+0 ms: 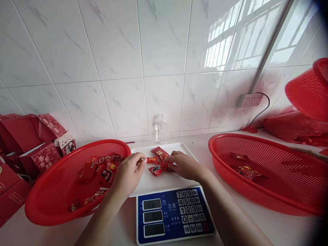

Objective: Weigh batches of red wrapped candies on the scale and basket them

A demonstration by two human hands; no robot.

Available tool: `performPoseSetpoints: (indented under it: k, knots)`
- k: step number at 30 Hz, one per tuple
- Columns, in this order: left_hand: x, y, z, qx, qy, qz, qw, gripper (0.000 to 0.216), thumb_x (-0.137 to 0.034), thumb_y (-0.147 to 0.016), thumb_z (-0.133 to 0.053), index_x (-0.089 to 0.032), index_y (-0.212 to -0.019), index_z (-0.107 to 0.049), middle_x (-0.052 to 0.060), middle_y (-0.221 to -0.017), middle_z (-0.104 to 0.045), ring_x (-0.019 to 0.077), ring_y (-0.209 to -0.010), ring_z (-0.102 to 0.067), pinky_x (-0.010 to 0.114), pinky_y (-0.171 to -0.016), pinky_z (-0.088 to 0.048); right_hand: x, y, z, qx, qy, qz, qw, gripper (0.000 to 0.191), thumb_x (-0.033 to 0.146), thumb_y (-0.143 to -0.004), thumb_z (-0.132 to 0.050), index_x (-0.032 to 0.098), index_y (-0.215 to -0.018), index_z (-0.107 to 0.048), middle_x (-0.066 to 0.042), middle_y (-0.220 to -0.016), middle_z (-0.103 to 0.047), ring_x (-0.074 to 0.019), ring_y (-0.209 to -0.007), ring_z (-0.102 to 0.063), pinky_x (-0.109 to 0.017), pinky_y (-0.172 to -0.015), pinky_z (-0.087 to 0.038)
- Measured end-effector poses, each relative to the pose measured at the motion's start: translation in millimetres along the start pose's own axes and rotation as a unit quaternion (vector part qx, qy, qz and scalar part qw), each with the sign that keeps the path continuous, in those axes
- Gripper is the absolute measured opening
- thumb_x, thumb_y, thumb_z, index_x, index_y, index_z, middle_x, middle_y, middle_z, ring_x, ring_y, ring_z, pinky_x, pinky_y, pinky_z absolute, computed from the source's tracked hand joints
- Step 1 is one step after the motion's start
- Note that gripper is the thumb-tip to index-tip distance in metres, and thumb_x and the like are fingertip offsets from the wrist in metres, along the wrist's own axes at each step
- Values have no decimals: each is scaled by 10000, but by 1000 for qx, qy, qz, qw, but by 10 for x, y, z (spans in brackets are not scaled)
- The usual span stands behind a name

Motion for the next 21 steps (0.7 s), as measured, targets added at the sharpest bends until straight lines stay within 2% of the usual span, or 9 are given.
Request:
performPoseSetpoints:
  k: [3,5,8,11,13,15,17,18,21]
  knots:
    - [-25,8,-48,12,-6,-7,1000,134,-275,-908,-472,-218,-886,-591,19,-890,-696,182,-787,-646,294,-685,-485,90,5,-19,6,-7,21,1000,268,189,-882,-483,279,-956,-725,-66,-1007,-657,-225,-1011,-586,-338,-830,-449]
    - [-51,13,-92,23,-3,-19,1000,132,-265,-912,-473,-218,-888,-594,19,-890,-695,184,-814,-648,302,-709,-497,63,27,88,-31,-15,7,999,269,188,-892,-471,261,-998,-707,-79,-1058,-653,-235,-1026,-584,-363,-842,-458]
    - [-91,27,-117,26,18,-39,999,127,-262,-920,-483,-218,-895,-599,27,-917,-696,189,-880,-656,317,-770,-516,13,103,363,-142,-54,-9,988,239,227,-903,-483,228,-1037,-682,-88,-1065,-658,-236,-1001,-606,-388,-850,-486]
    - [-177,60,-22,-16,41,-76,996,221,-322,-926,-517,-235,-1121,-574,65,-1137,-665,216,-1078,-621,367,-910,-502,66,237,615,-263,-91,20,960,272,314,-907,-513,224,-1131,-637,-104,-1163,-617,-249,-1045,-605,-408,-863,-516]
    - [-262,106,76,-54,41,-108,992,509,-395,-910,-553,-269,-1377,-396,109,-1418,-486,260,-1305,-464,430,-1032,-431,153,360,754,-340,-80,52,935,422,392,-906,-526,237,-1299,-532,-136,-1331,-512,-292,-1192,-530,-463,-930,-494]
    - [-367,167,167,-86,33,-146,985,786,-494,-882,-563,-316,-1509,-123,113,-1597,-158,309,-1451,-186,510,-1115,-315,264,504,863,-409,-46,86,907,603,461,-905,-521,275,-1450,-343,-142,-1486,-341,-334,-1356,-357,-538,-1022,-409]
    - [-467,232,240,-111,28,-184,976,920,-596,-860,-524,-351,-1515,72,61,-1615,117,334,-1464,60,577,-1148,-190,375,647,943,-463,-12,118,879,715,506,-912,-491,330,-1515,-149,-98,-1580,-153,-351,-1443,-152,-604,-1089,-285]
    - [-502,261,272,-123,31,-199,972,941,-634,-854,-494,-363,-1504,130,27,-1599,201,336,-1448,141,597,-1153,-137,427,714,973,-484,0,133,865,738,519,-920,-466,354,-1523,-75,-64,-1603,-67,-353,-1457,-68,-627,-1105,-227]
    - [-537,317,344,-151,49,-219,963,941,-683,-848,-439,-393,-1478,199,-63,-1555,311,326,-1407,263,617,-1150,-13,548,855,1026,-521,14,167,837,734,520,-945,-386,384,-1519,51,40,-1607,132,-349,-1454,85,-655,-1118,-114]
Point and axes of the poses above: each hand's wrist, its own y-axis away from the middle knuckle, its own z-axis out of the back of the hand, x = y × z, the point moved 10 cm from there along -y, towards the middle knuckle
